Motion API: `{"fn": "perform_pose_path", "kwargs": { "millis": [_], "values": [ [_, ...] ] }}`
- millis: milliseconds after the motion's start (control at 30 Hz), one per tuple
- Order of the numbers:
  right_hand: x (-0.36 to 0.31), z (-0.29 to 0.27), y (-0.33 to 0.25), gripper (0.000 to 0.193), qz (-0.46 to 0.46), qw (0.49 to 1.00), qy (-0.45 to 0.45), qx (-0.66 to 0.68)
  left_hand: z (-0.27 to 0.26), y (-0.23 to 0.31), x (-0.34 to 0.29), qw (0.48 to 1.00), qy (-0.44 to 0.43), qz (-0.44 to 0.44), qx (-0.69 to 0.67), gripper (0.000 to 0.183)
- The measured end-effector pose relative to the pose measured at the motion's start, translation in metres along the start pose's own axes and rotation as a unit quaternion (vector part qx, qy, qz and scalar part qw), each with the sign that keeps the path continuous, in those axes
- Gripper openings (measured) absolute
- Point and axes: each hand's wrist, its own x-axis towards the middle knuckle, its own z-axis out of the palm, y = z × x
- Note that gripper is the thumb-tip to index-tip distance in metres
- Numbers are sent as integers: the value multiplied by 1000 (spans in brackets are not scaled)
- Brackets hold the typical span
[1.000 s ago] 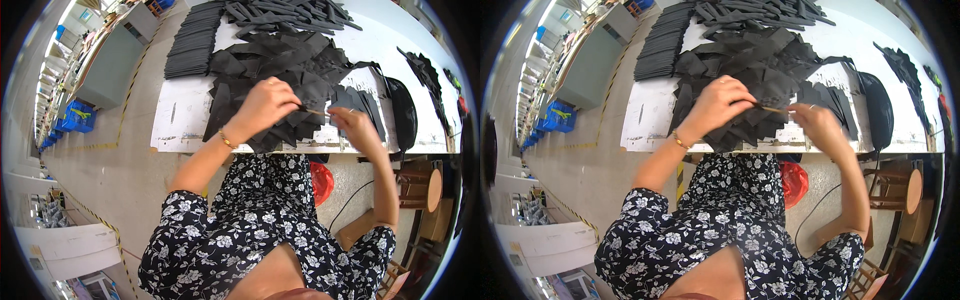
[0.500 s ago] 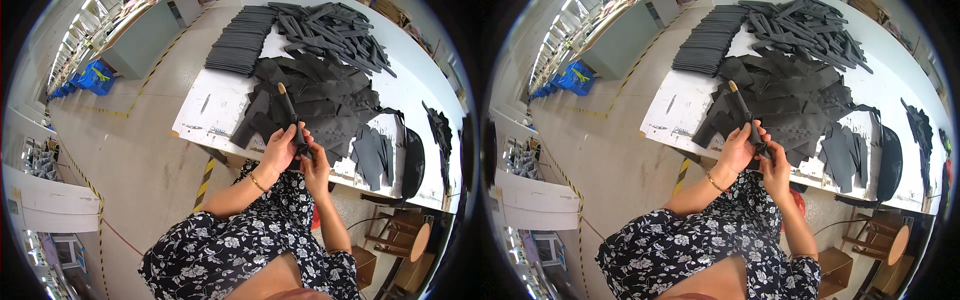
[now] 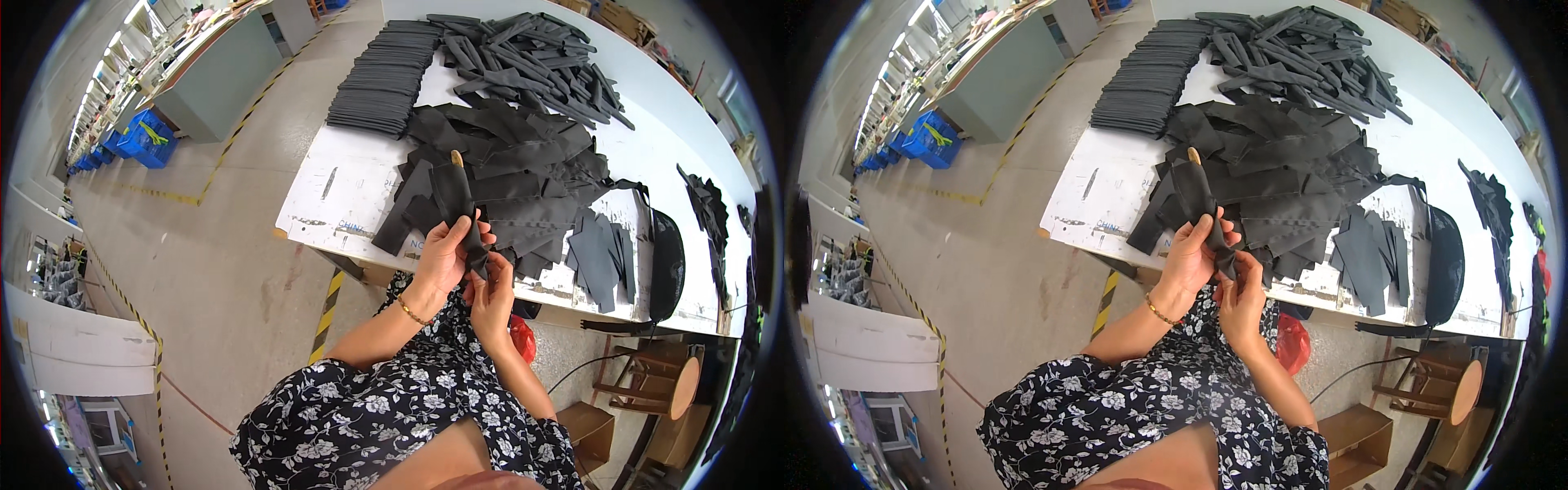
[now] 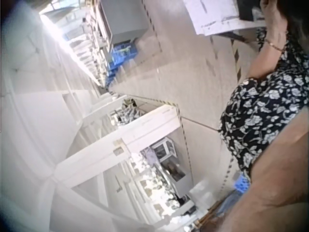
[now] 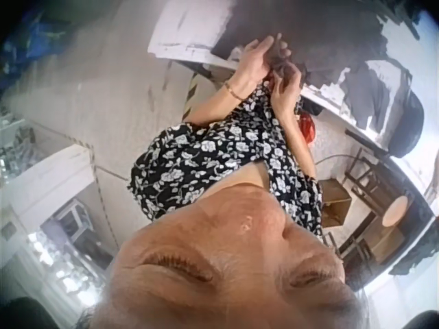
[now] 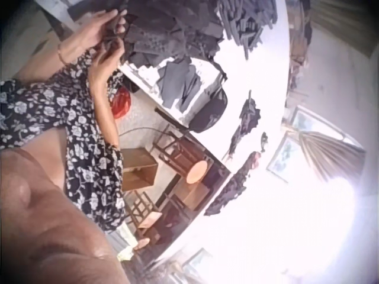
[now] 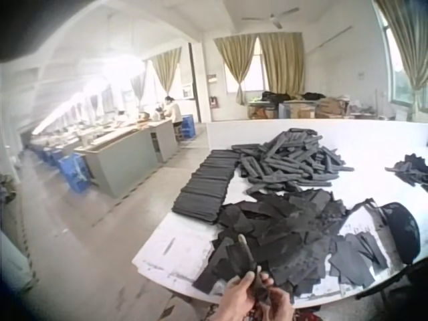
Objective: The person sits at a workbench in a factory setting and repeatedly picks up small black fabric pieces. Using a thin wooden stick, they insert the stick into the fabric pieces to shape or align them, then place the finished items onto a growing pile on the table.
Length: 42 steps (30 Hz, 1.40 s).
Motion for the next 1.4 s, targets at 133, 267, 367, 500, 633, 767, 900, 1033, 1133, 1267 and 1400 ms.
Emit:
{"fn": "perform_pose_path", "kwargs": {
  "millis": [133, 267, 367, 500, 633, 767, 900, 1033, 1133, 1267, 1400],
  "values": [
    [-5, 0, -4, 13, 57, 996, -57, -24, 13, 10, -2, 999, 20, 23, 38, 31],
    [-22, -8, 9, 21, 73, 977, -157, -123, 36, 43, 4, 973, 149, 79, 156, 19],
    [-45, -26, 10, 19, 12, 959, -185, -214, 20, 70, 20, 964, 166, 173, 116, 21],
    [-73, -76, -11, 18, 107, 921, -253, -277, 1, 84, 31, 957, 185, 217, 58, 25],
    [-75, -120, -41, 21, 128, 938, -211, -245, 7, 97, 46, 961, 135, 237, 43, 33],
    [-30, -97, -38, 23, 23, 968, -71, -239, 22, 77, 55, 959, 189, 210, -34, 33],
    [35, -28, -42, 32, -69, 996, -6, 51, 35, 46, 46, 976, 160, 145, 17, 32],
    [74, -30, -51, 14, 35, 993, -36, 109, 32, 45, 41, 976, 102, 99, 167, 31],
    [89, -38, -61, 14, -111, 992, -30, -44, 36, 59, 30, 717, -194, 228, 629, 28],
    [105, -46, -81, 11, -272, 953, -5, -133, 36, 33, 17, 855, -239, -18, 461, 24],
    [120, -50, -119, 15, -211, 971, 111, -7, 46, -7, -18, 908, -243, 53, 337, 32]
  ]
}}
